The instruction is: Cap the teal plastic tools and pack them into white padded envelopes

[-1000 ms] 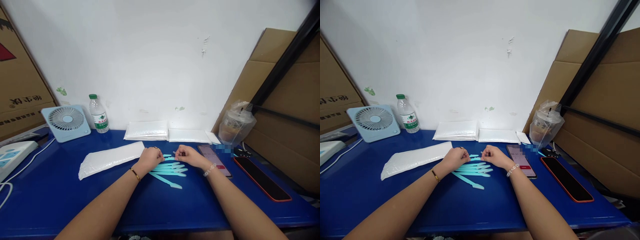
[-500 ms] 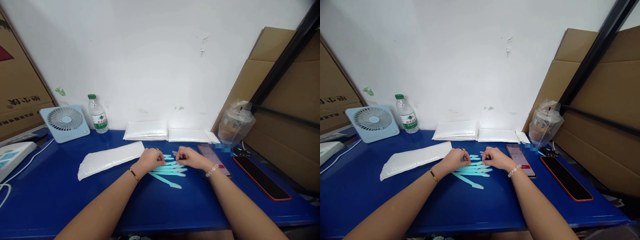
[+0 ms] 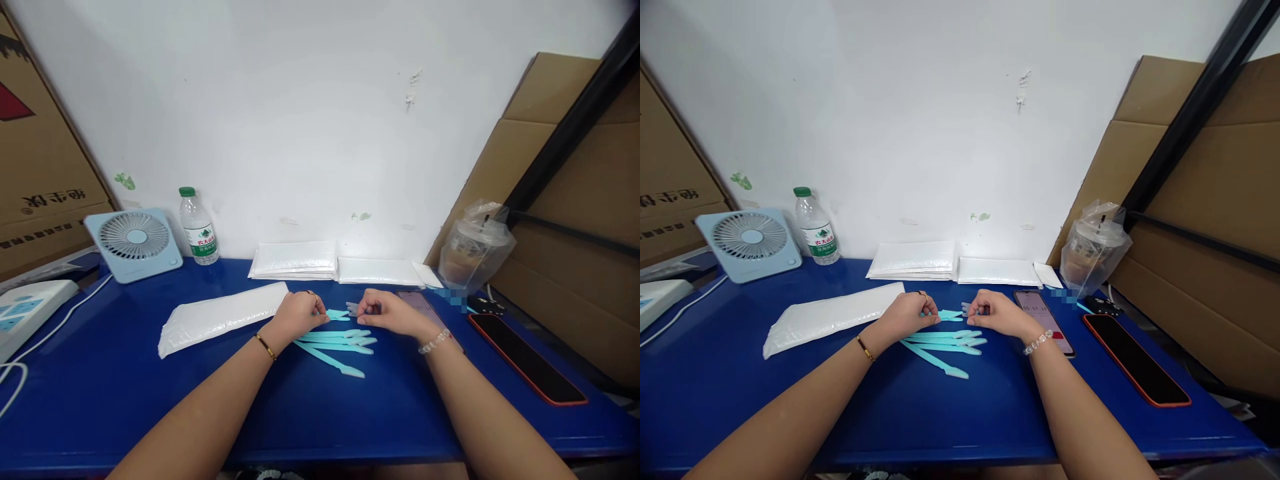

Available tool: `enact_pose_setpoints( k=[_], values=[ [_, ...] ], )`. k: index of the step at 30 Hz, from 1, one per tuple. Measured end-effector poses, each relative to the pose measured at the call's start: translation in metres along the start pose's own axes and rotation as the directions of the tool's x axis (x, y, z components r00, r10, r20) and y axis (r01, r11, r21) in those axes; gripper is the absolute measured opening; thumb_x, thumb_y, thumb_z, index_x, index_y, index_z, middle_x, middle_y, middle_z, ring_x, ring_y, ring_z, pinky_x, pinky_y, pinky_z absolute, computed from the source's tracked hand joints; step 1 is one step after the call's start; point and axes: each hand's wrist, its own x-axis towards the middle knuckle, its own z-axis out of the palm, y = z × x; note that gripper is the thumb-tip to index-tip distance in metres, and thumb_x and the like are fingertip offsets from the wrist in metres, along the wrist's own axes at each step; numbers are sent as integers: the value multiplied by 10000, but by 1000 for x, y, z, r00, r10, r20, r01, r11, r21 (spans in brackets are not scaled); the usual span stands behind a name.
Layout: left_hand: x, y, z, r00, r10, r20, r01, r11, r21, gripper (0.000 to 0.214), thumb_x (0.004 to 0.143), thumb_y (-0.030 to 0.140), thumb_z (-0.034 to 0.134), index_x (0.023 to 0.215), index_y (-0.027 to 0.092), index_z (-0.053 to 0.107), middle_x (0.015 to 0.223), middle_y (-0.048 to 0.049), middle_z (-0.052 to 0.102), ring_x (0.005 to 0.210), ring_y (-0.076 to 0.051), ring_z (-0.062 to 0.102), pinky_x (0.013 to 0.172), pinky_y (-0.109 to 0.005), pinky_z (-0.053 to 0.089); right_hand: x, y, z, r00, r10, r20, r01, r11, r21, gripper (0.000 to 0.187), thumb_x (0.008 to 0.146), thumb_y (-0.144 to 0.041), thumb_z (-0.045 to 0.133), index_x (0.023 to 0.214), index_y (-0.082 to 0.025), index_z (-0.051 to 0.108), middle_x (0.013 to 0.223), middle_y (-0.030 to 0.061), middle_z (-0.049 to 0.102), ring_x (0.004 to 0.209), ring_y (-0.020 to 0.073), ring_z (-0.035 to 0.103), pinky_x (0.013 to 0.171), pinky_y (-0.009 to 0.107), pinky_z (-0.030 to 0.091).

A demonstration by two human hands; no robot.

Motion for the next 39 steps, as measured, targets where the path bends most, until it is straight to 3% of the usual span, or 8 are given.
enact_pose_setpoints(
  k=[3, 7, 16, 20, 24, 32, 36, 39],
  values=[
    [-3, 5, 1, 991, 94, 93, -90, 995, -50, 262, 700, 478, 643, 776, 233, 693, 782, 17, 657, 698, -134, 583, 587, -222, 364, 1, -7, 7, 992, -47, 121, 52, 998, -39, 233, 734, -417, 674, 785, -189, 675, 800, 10, 522, 666, 119, 490, 585, 235, 390],
    [-3, 9, 3, 983, 109, 145, -105, 994, -34, 157, 705, 375, 642, 724, 226, 689, 734, 24, 667, 666, -129, 576, 572, -219, 353, 4, -5, 10, 987, -37, 156, 40, 999, -18, 241, 742, -420, 667, 771, -180, 663, 794, 4, 498, 637, 106, 469, 562, 225, 378],
    [2, -7, -1, 997, -54, 48, 57, 997, -58, 187, 712, 405, 632, 778, 235, 669, 755, 22, 662, 669, -138, 580, 563, -228, 361, 1, 12, -5, 994, 99, -46, -101, 994, -35, 322, 723, -478, 661, 822, -171, 649, 770, 21, 570, 662, 134, 492, 577, 243, 389],
    [1, -4, 0, 1000, 18, 23, -17, 999, -40, 250, 674, 439, 670, 827, 241, 671, 803, 18, 646, 725, -145, 584, 593, -224, 370, -4, 4, -8, 996, 20, 88, -15, 998, -59, 270, 746, -445, 658, 820, -186, 658, 830, 29, 561, 702, 138, 505, 614, 247, 401],
    [-1, 4, 3, 987, 139, 81, -137, 990, -29, 245, 689, 459, 657, 799, 243, 696, 818, 13, 652, 736, -142, 588, 608, -220, 370, -4, 0, -3, 983, 1, 186, 31, 985, -171, 225, 736, -416, 678, 800, -201, 662, 824, 17, 548, 692, 131, 490, 633, 247, 387],
    [0, 2, 0, 993, 64, 95, -65, 998, -1, 149, 737, 332, 589, 724, 219, 686, 769, 8, 685, 696, -140, 589, 584, -225, 359, -1, 3, -4, 998, 31, 61, -25, 995, -98, 169, 762, -345, 637, 772, -176, 642, 810, 19, 542, 685, 130, 498, 601, 242, 398],
    [1, -6, -5, 998, -2, 68, 4, 1000, -28, 183, 732, 371, 590, 779, 221, 684, 794, -3, 682, 705, -150, 597, 591, -231, 378, -2, 8, -10, 994, 90, -60, -95, 992, -83, 221, 744, -387, 646, 811, -177, 645, 794, 20, 552, 678, 138, 496, 594, 254, 398],
    [0, -6, -5, 999, 0, 42, 1, 1000, -14, 241, 709, 407, 623, 864, 231, 679, 822, -2, 667, 738, -160, 598, 601, -234, 388, -3, 5, -9, 997, 50, -52, -55, 993, -100, 221, 751, -396, 648, 831, -190, 646, 826, 21, 552, 683, 136, 491, 600, 257, 393]
  ],
)
